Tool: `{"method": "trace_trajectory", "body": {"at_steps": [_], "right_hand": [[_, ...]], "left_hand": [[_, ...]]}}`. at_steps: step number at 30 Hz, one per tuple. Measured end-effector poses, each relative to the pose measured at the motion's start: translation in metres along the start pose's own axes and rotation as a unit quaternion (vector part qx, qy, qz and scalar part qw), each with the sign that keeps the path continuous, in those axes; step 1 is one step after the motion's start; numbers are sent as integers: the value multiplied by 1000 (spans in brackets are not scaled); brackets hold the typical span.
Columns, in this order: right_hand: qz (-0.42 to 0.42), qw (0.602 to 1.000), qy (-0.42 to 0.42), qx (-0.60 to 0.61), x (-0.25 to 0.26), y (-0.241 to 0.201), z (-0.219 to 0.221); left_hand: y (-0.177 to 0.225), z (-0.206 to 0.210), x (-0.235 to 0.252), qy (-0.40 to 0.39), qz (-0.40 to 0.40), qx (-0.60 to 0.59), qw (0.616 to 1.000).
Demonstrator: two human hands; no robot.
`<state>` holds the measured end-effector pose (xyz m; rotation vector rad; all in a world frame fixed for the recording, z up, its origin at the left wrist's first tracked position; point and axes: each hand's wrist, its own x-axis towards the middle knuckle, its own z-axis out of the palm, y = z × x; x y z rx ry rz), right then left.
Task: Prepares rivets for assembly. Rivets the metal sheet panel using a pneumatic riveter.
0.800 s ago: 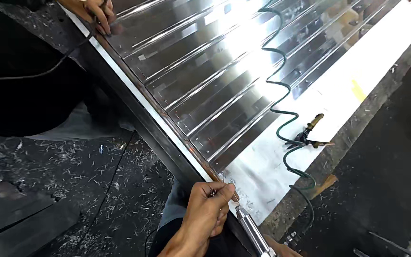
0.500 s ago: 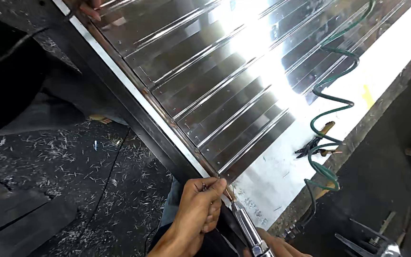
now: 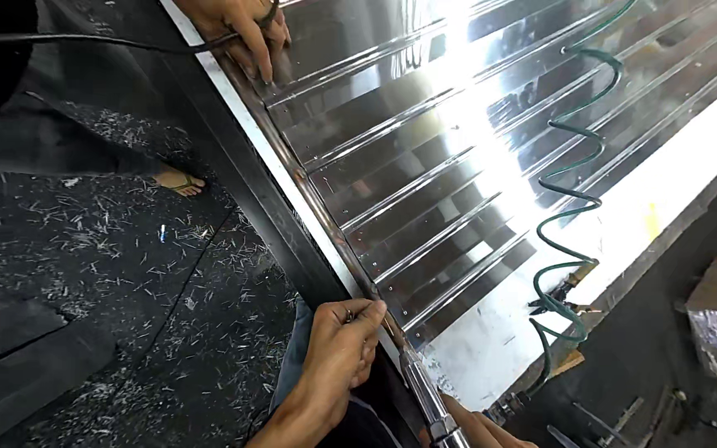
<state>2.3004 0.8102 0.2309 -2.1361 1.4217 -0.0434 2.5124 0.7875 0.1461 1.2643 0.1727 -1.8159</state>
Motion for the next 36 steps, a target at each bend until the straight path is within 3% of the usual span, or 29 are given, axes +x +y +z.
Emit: {"method": "trace_trajectory", "body": {"at_steps": [10, 15, 20, 23, 30, 36], "right_hand": [[11, 999, -40, -8, 47, -10, 4], [45, 996, -68, 24, 111, 4, 17], [34, 999, -40, 7, 187, 10, 42], [48, 996, -74, -18, 213, 8, 45], [44, 985, -146, -76, 231, 3, 40], [-4, 955, -233, -183, 263, -40, 20]], "left_hand": [[11, -13, 14, -55, -22, 1, 998], [30, -18, 56, -32, -98, -74, 992], [56, -22, 95, 33, -45, -77, 995], [59, -34, 95, 46, -6, -48, 998], [54, -69, 70, 48, -6, -25, 999], [53, -85, 57, 37, 52, 42, 997]]}}
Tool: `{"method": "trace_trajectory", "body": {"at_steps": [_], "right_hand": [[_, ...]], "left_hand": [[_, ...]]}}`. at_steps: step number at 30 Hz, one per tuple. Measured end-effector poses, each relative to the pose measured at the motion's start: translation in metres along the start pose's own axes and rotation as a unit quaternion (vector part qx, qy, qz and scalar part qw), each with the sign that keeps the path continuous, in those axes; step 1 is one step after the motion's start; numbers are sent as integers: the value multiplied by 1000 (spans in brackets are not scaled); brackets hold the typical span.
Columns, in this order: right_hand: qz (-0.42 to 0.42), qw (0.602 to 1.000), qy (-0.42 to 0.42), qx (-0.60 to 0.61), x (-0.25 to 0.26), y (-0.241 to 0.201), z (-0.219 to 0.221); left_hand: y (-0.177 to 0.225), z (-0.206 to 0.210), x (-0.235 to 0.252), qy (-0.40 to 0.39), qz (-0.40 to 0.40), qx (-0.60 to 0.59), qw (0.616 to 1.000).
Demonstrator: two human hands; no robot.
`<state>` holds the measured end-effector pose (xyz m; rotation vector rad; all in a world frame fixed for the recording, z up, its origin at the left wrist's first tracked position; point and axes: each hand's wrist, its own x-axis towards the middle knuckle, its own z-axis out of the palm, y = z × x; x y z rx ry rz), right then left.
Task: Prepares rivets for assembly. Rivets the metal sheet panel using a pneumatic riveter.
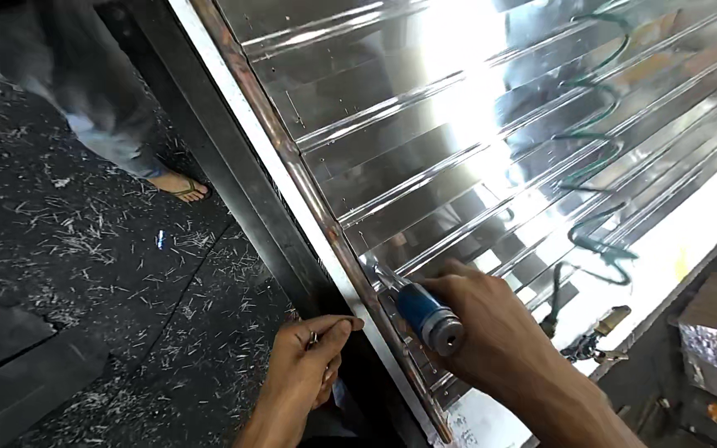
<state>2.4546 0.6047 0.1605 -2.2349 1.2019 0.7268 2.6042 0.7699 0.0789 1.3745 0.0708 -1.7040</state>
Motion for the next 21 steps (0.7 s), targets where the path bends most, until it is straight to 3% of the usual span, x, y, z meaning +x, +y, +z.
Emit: {"method": "trace_trajectory", "body": {"at_steps": [7, 11, 15, 21], "right_hand": [[-30, 999, -42, 7, 20, -4, -18], [-15, 999, -14, 32, 14, -19, -23], [-10, 998, -61, 16, 27, -22, -27], [-72, 997, 26, -24, 16, -6, -12]], "left_hand": [[-8, 18, -16, -61, 71, 79, 992], [-13, 28, -29, -92, 65, 93, 989], [-25, 35, -36, -106, 69, 123, 984], [-30, 30, -51, -126, 47, 138, 981]]}}
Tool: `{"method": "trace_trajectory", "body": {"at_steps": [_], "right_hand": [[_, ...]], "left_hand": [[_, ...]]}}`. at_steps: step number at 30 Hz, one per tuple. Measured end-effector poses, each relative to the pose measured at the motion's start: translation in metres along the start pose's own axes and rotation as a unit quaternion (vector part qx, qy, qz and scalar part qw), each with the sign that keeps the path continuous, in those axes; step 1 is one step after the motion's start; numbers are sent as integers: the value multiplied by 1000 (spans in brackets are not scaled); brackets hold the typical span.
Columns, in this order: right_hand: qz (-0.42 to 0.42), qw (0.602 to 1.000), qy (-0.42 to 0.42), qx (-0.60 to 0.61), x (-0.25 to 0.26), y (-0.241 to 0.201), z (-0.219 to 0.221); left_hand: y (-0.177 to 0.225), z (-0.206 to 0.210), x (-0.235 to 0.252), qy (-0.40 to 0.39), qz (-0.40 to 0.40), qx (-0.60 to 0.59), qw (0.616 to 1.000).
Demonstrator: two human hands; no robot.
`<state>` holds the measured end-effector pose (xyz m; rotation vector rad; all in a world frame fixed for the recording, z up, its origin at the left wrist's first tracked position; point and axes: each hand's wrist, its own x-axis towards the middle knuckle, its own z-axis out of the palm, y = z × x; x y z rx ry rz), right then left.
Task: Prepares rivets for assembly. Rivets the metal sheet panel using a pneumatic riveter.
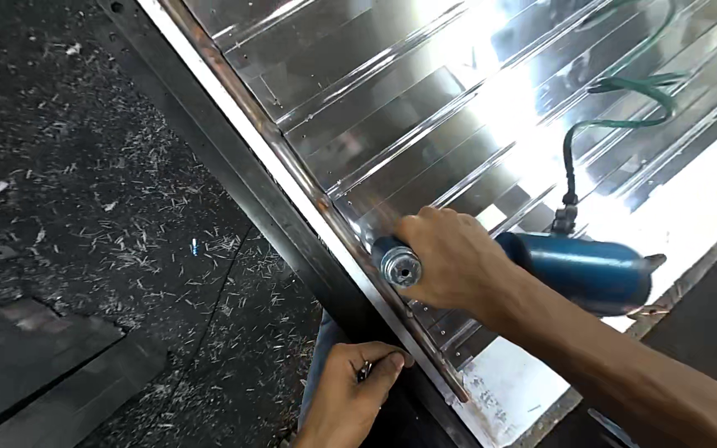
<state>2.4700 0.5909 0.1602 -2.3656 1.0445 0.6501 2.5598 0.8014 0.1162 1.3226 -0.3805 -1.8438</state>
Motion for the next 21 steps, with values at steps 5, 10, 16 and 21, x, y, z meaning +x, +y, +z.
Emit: {"method": "trace_trajectory", "body": {"at_steps": [5, 10, 16, 21], "right_hand": [[-6, 982, 121, 141, -50, 13, 28], [-28, 942, 182, 281, -180, -1, 34], [44, 899, 246, 358, -267, -47, 76], [100, 871, 312, 366, -314, -69, 122]], "left_hand": [[5, 14, -17, -19, 38, 49, 998], [-13, 31, -39, -36, 147, 141, 978], [-14, 73, -79, -144, 188, 304, 923], [-31, 90, -104, -178, 221, 418, 863]]}}
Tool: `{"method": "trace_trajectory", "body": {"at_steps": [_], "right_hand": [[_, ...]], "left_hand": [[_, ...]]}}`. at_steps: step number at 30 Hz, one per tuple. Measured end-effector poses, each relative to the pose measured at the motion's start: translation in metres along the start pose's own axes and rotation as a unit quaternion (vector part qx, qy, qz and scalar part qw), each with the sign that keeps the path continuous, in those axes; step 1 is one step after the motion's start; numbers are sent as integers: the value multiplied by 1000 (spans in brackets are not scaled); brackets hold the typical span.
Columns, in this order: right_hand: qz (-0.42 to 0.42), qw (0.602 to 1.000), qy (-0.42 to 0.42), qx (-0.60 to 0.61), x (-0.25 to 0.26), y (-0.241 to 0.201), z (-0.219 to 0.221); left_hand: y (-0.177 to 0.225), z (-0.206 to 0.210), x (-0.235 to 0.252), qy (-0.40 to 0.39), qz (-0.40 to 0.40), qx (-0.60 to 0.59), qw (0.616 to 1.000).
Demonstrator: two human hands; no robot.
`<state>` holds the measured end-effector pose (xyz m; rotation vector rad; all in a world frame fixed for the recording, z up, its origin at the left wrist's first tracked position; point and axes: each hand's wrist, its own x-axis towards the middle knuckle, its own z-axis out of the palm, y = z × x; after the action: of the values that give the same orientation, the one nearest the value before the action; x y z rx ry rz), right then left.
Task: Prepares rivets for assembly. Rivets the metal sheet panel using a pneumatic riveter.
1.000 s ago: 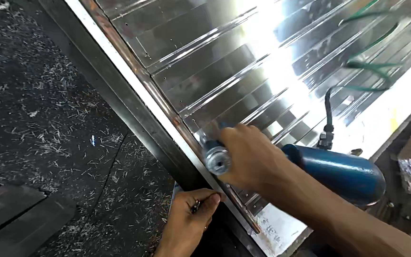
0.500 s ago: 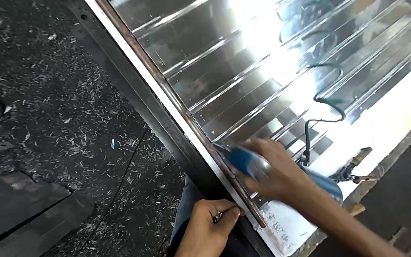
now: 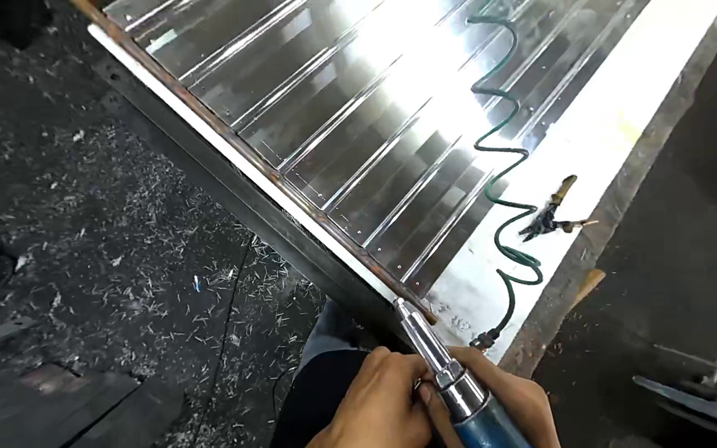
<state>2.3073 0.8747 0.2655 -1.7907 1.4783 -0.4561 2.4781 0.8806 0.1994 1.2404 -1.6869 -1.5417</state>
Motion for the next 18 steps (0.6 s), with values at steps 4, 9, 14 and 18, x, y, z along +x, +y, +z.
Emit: {"method": "trace_trajectory", "body": {"at_steps": [4, 9, 14, 18], "right_hand": [[6, 998, 47, 34, -41, 6, 13], [15, 984, 95, 147, -79, 8, 31], [58, 951, 170, 251, -106, 12, 45], [40, 961, 133, 238, -113, 9, 50]], "left_hand": [[6, 18, -23, -16, 20, 69, 997], [4, 33, -58, -32, 30, 88, 995], [0, 28, -102, -12, 33, 10, 999], [9, 25, -117, -24, 19, 77, 997]]}}
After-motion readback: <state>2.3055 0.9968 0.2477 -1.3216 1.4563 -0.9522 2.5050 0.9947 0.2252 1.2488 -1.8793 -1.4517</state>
